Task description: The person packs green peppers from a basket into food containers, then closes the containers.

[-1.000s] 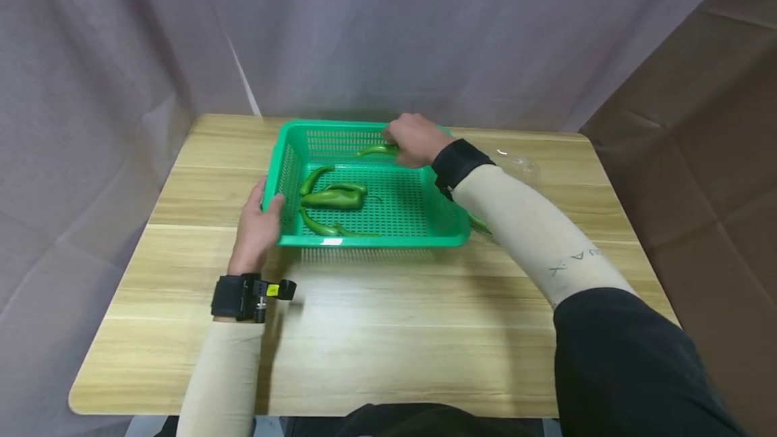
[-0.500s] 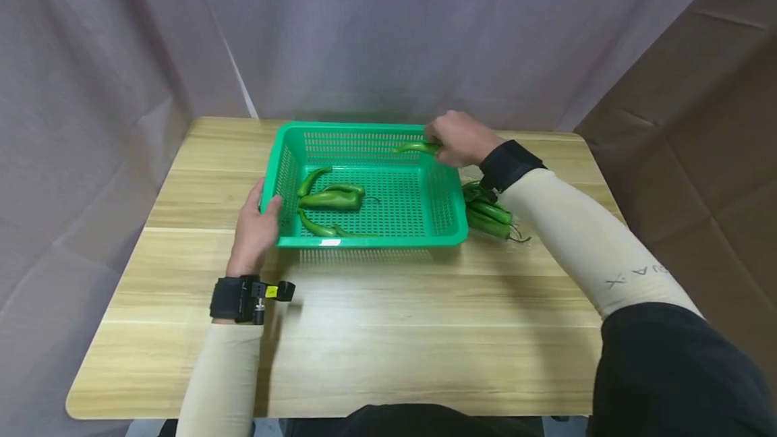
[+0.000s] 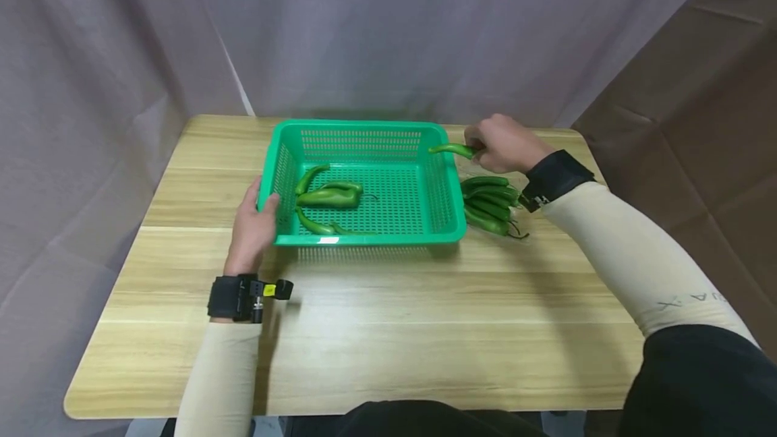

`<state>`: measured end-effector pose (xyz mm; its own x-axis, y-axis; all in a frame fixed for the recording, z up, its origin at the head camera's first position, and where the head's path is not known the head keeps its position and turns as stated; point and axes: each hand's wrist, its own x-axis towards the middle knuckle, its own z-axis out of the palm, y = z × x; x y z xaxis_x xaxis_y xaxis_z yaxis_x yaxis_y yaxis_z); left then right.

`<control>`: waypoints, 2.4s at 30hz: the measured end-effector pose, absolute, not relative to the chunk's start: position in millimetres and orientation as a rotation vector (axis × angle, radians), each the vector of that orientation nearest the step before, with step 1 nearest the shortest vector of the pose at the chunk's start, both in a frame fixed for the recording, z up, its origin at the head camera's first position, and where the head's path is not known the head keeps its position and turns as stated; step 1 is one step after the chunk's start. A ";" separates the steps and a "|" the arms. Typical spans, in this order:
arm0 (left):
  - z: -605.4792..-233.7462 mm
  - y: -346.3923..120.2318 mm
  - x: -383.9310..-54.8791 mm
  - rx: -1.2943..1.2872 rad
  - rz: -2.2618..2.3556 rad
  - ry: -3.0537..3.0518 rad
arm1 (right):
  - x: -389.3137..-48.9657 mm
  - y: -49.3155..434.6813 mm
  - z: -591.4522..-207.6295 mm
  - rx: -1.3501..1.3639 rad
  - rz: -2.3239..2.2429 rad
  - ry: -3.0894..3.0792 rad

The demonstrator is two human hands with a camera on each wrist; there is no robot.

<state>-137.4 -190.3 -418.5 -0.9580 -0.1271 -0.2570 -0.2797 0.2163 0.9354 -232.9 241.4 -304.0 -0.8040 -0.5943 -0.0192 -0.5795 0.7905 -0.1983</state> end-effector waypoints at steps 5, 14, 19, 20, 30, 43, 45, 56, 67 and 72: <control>-418.2 -189.9 -137.8 -0.405 1.840 2.357 | -224.4 253.5 -302.0 -0.912 -0.269 2.911; -416.4 -190.1 -136.7 -0.404 1.858 2.343 | -209.8 280.9 -306.5 -0.853 -0.260 2.944; -414.5 -190.4 -135.8 -0.398 1.854 2.340 | -203.4 292.4 -308.7 -0.838 -0.262 2.948; -414.3 -190.4 -135.6 -0.396 1.851 2.342 | -202.0 294.4 -309.4 -0.838 -0.262 2.945; -414.3 -189.9 -136.3 -0.400 1.845 2.342 | -177.5 301.8 -329.9 -0.757 -0.272 2.833; -412.1 -184.3 -139.6 -0.393 1.843 2.336 | -165.6 299.5 -363.4 -0.859 -0.247 2.754; -411.2 -182.8 -140.6 -0.387 1.843 2.336 | -164.2 298.6 -365.0 -0.840 -0.240 2.756; -403.8 -177.4 -138.8 -0.405 1.868 2.336 | -162.8 297.2 -371.4 -0.785 -0.273 2.756; -407.7 -184.8 -129.9 -0.451 1.887 2.312 | -162.7 299.4 -379.7 -0.778 -0.294 2.760; -408.3 -184.2 -130.7 -0.449 1.882 2.318 | -161.8 301.8 -381.9 -0.805 -0.339 2.755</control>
